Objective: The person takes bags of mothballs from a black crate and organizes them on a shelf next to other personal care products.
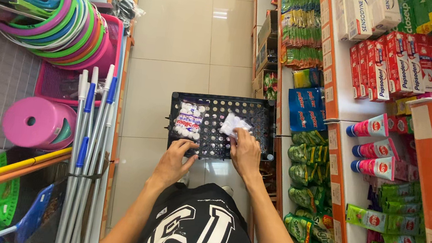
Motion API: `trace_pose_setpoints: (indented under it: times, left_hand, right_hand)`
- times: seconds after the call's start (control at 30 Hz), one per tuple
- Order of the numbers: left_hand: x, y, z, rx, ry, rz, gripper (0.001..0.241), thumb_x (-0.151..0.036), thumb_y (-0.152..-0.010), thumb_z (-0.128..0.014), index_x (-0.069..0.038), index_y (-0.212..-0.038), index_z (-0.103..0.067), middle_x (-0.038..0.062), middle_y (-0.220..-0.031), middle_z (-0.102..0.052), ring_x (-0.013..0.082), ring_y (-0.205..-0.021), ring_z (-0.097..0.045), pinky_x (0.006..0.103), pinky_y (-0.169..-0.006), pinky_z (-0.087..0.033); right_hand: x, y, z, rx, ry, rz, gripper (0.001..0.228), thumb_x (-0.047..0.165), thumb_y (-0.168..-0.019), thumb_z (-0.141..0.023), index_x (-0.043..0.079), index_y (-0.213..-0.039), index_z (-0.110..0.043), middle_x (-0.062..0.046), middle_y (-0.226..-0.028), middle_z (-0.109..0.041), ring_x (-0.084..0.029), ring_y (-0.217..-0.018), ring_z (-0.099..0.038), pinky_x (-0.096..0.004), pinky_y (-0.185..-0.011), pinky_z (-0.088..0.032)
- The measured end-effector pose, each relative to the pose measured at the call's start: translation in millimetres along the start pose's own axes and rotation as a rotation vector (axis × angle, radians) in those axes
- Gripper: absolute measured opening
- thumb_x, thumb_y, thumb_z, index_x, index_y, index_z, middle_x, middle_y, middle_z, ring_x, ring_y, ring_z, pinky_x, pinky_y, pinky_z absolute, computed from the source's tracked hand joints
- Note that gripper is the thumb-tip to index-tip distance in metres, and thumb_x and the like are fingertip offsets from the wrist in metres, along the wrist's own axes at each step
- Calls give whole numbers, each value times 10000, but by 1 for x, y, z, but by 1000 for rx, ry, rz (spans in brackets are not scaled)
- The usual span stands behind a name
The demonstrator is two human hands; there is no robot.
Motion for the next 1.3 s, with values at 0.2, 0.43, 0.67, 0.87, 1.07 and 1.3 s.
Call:
trace_pose_setpoints:
  times: [0.2, 0.43, 0.67, 0.87, 1.07, 1.3]
  left_hand:
    - [6, -6, 0, -41, 492, 226, 480, -210, -839, -706, -62, -1262, -533, 224, -1182, -582, 402, -1134, -568, 484, -955, -463]
    - [-6, -13, -14, -35, 1052, 344, 490, -156, -823, -735, -50, -1251, -521, 102, -917, -639, 202, -829, -685, 315, -726, -590]
    - [-45, -20, 7, 68, 798, 274, 323, -206, -684, -870, -55, -822, -621, 3, -604, -607, 71, -561, -623, 183, -558, -531]
    - [-41, -22, -9, 191, 852, 313, 357, -237, -704, -857, -22, -906, -657, 28, -676, -626, 74, -648, -567, 230, -615, -524]
    - [-48, -25, -14, 229, 772, 290, 307, -233, -752, -823, -14, -928, -699, 34, -673, -625, 87, -666, -547, 248, -628, -507]
    - [-69, -27, -10, 314, 698, 253, 232, -245, -778, -797, -53, -886, -722, 15, -629, -599, 88, -626, -498, 240, -587, -454]
  right_hand:
    - [20, 0, 49, 53, -787, -403, 186, 346, -938, -559, 206, -1054, -601, -112, -752, -649, -299, -743, -634, -414, -693, -467]
    - [56, 16, 57, 219, -1566, -577, 219, 287, -959, -523, 137, -1118, -529, -21, -870, -653, -173, -758, -699, -266, -633, -585]
    - [31, 25, 56, 153, -1359, -493, 411, 172, -740, -823, 64, -1077, -613, -22, -842, -657, -102, -754, -602, -249, -688, -525]
    - [40, 22, 95, 206, -1288, -392, 265, 144, -729, -840, 73, -900, -652, 39, -681, -604, -49, -652, -520, -182, -625, -439]
    - [31, 26, 99, 199, -1248, -370, 247, 131, -726, -835, 59, -906, -681, 28, -682, -631, -58, -658, -522, -200, -637, -443]
    - [33, 34, 115, 194, -1273, -427, 184, 174, -800, -775, 60, -901, -672, 29, -689, -625, -60, -665, -510, -183, -634, -399]
Point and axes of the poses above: each hand's wrist, its own y-axis away from the middle knuckle, its own z-axis out of the back of the hand, x = y × z, the point moved 10 cm from there along -y, towards the middle knuckle
